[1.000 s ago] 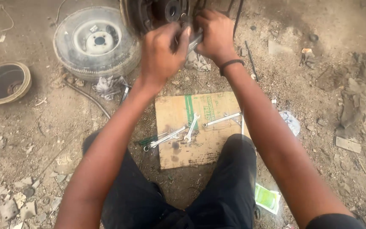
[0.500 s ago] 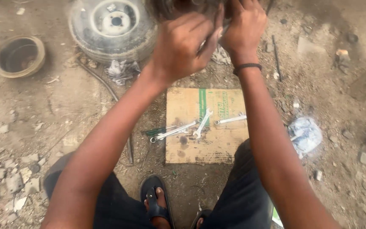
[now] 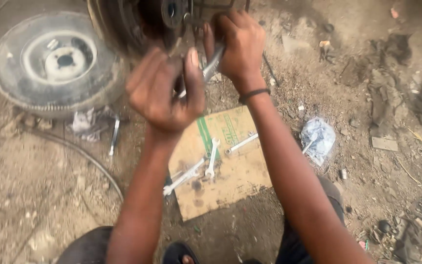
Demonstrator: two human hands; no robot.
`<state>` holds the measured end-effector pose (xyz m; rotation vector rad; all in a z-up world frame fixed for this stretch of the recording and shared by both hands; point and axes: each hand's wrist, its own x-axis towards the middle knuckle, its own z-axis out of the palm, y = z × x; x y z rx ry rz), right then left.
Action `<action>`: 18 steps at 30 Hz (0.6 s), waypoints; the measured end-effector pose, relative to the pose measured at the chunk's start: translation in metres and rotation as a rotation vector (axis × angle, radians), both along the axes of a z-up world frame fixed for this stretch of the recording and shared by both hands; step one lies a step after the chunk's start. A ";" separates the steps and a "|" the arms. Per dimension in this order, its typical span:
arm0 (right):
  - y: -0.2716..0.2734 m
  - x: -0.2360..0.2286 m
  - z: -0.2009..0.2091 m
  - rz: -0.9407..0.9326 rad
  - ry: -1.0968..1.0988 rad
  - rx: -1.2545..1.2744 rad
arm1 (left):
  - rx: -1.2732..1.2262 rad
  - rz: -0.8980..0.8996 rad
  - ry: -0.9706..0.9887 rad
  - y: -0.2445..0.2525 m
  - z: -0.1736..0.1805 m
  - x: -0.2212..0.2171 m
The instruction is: The person disassembles a scooter's wheel hub assembly by loosening bolts with a socket wrench and a spanner. After detaching the components, they wipe the metal parts with a cloth and set them on a cardboard sheet.
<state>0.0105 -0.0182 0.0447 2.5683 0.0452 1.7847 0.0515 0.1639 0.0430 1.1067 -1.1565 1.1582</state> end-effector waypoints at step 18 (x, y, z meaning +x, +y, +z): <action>0.002 0.006 -0.008 0.018 -0.083 0.135 | -0.182 0.004 0.445 0.006 -0.020 -0.017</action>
